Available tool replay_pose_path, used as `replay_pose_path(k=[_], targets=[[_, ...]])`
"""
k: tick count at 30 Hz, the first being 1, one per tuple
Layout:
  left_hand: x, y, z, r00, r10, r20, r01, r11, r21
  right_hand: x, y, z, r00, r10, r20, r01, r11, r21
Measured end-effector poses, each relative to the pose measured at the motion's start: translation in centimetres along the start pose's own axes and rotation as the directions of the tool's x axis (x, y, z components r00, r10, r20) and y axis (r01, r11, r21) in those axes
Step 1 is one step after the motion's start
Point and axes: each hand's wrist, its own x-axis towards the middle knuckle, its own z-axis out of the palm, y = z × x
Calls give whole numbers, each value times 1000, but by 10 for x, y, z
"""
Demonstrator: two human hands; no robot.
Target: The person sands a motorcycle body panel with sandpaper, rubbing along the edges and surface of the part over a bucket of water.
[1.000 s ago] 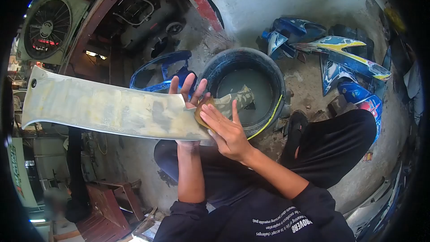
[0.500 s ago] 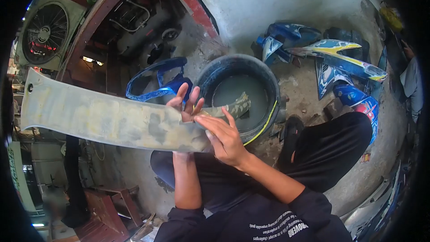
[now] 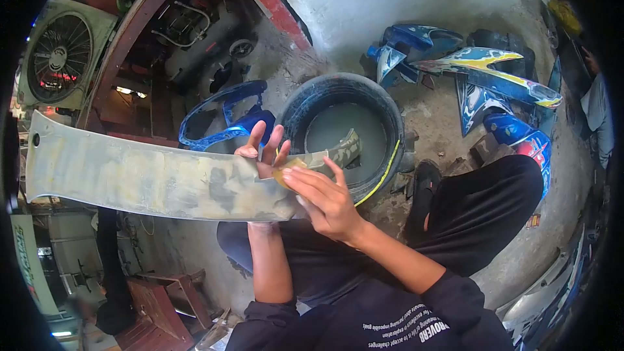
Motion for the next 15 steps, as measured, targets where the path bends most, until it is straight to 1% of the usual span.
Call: replay_pose_path(k=[1, 3, 5, 6, 10, 13, 15], targets=[[0, -1, -1, 1000, -2, 13, 2, 1000, -14, -4, 3, -2, 1000, -3, 21, 5, 997, -79], [0, -4, 0, 1000, -8, 23, 8, 999, -33, -5, 3, -4, 1000, 5, 26, -2, 996, -86], [2, -5, 5, 1000, 30, 5, -30, 999, 12, 5, -4, -1, 999, -36, 23, 37, 998, -57], [1, -9, 3, 999, 27, -20, -28, 1000, -5, 8, -7, 4, 999, -47, 7, 47, 999, -23], [3, -5, -2, 1000, 29, 2, -29, 999, 15, 6, -5, 13, 999, -33, -9, 33, 999, 11], [3, -4, 3, 1000, 16, 11, -15, 1000, -24, -2, 4, 11, 998, -52, -18, 51, 998, -47], [1, -6, 5, 1000, 26, -15, -26, 998, 54, -1, 2, 6, 998, -55, -2, 55, 996, -76]])
